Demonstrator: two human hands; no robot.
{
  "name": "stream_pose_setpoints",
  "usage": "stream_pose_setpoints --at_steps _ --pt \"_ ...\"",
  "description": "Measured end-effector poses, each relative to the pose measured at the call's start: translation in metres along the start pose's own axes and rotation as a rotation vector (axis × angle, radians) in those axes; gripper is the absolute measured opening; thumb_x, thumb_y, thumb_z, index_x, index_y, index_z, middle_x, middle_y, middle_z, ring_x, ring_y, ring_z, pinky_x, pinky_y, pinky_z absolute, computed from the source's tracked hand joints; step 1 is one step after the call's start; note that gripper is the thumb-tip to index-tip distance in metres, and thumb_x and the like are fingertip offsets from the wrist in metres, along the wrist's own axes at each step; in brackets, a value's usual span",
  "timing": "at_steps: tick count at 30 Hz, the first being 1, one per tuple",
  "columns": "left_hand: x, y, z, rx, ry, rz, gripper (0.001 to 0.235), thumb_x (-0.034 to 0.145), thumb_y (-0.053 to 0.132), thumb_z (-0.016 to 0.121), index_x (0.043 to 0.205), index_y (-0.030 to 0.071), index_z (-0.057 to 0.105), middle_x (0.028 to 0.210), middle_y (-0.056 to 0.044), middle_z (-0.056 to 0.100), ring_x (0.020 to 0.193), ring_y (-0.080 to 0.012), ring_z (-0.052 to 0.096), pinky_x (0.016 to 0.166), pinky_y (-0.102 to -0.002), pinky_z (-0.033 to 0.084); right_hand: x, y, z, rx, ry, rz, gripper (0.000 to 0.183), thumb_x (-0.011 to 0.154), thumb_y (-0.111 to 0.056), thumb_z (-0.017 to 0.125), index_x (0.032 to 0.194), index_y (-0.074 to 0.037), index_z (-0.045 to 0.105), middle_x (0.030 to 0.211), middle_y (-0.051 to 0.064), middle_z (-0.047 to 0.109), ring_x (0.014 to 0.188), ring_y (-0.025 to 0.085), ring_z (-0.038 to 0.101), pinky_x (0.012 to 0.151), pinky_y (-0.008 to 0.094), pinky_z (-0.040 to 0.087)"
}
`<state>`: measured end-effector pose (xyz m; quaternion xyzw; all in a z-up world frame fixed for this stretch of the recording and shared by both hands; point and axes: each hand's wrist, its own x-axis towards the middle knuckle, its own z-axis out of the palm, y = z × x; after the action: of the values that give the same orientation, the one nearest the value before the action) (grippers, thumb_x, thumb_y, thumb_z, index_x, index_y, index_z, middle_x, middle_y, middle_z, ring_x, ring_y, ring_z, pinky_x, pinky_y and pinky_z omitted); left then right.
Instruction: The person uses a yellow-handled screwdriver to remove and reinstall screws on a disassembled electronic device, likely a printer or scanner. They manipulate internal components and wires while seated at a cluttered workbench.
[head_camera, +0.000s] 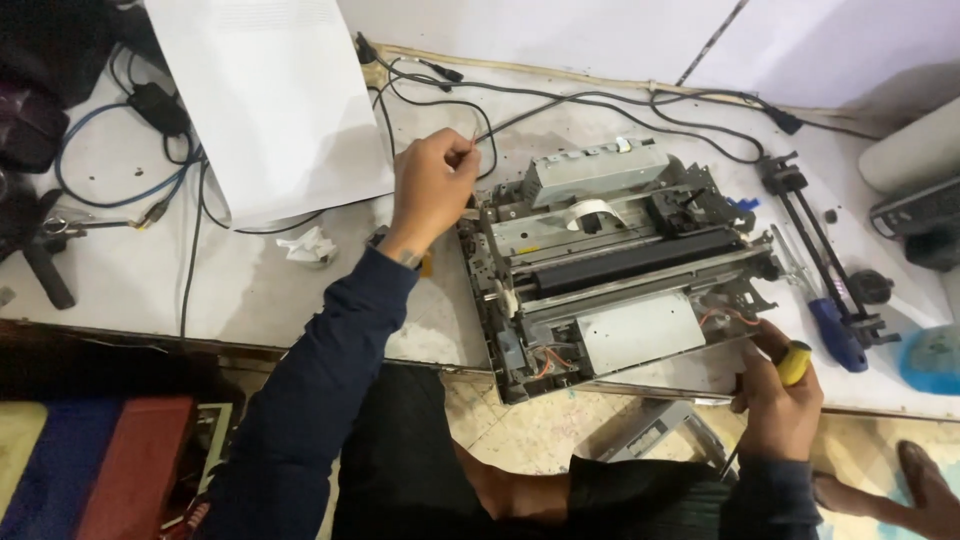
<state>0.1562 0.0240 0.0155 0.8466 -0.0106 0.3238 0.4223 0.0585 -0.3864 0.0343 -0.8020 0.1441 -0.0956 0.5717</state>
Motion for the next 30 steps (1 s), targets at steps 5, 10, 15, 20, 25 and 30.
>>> stream_pose_setpoints --at_steps 5,10,15,20,25,30 --pt "-0.003 -0.004 -0.007 0.009 -0.188 0.018 0.026 0.106 0.030 0.063 0.119 0.011 0.074 0.100 -0.006 0.064 0.092 -0.0316 0.057 0.093 -0.058 0.041 0.004 0.008 -0.003 0.008 0.002 -0.032 0.043 0.093 -0.014 0.060 0.134 -0.001 0.063 0.114 0.008 0.068 0.054 0.016 0.042 0.044 0.029 0.034" --pt "-0.019 0.031 -0.039 -0.026 -0.016 0.275 0.025 0.107 0.006 0.065 0.130 -0.002 0.069 0.116 -0.015 0.074 0.107 -0.0311 0.070 0.104 -0.048 0.048 0.014 0.033 -0.017 0.078 -0.052 -0.058 0.049 0.092 -0.014 0.060 0.140 -0.005 0.060 0.114 0.009 0.066 0.059 0.013 0.046 0.045 0.027 0.037" --pt "-0.079 0.058 -0.096 0.034 0.159 0.165 0.021 0.115 0.004 0.063 0.098 -0.002 0.075 0.063 -0.010 0.064 0.065 -0.0305 0.069 0.078 -0.037 0.050 -0.008 0.017 -0.032 0.236 -0.124 -0.188 0.056 0.096 -0.003 0.064 0.148 0.004 0.048 0.137 0.025 0.059 0.056 0.013 0.049 0.043 0.026 0.050" --pt "-0.161 0.098 -0.107 0.076 -0.006 -0.166 0.052 0.117 0.022 0.038 0.081 0.004 0.071 0.095 -0.008 0.076 0.096 -0.0240 0.069 0.103 -0.042 0.044 -0.017 -0.030 -0.038 -0.005 -0.105 0.025 0.055 0.090 -0.011 0.055 0.144 -0.003 0.053 0.141 0.010 0.062 0.067 0.014 0.043 0.056 0.028 0.043" --pt "-0.217 0.134 -0.062 -0.216 -0.263 -0.455 0.079 0.101 0.058 0.017 0.163 0.010 0.008 0.160 -0.017 0.041 0.108 -0.0278 0.064 0.080 -0.038 0.060 0.002 -0.010 -0.029 0.071 -0.230 0.041 0.064 0.092 -0.012 0.055 0.154 -0.001 0.043 0.145 0.013 0.055 0.066 0.014 0.039 0.054 0.030 0.043" --pt "-0.234 0.155 -0.041 -0.488 -0.287 -0.546 0.088 0.099 0.066 0.025 0.163 0.016 -0.009 0.172 -0.019 0.025 0.095 -0.0197 0.063 0.092 -0.035 0.049 -0.006 -0.013 -0.028 0.116 -0.252 0.071 0.067 0.091 -0.011 0.055 0.157 0.001 0.047 0.086 0.009 0.051 0.061 0.015 0.041 0.054 0.028 0.043"
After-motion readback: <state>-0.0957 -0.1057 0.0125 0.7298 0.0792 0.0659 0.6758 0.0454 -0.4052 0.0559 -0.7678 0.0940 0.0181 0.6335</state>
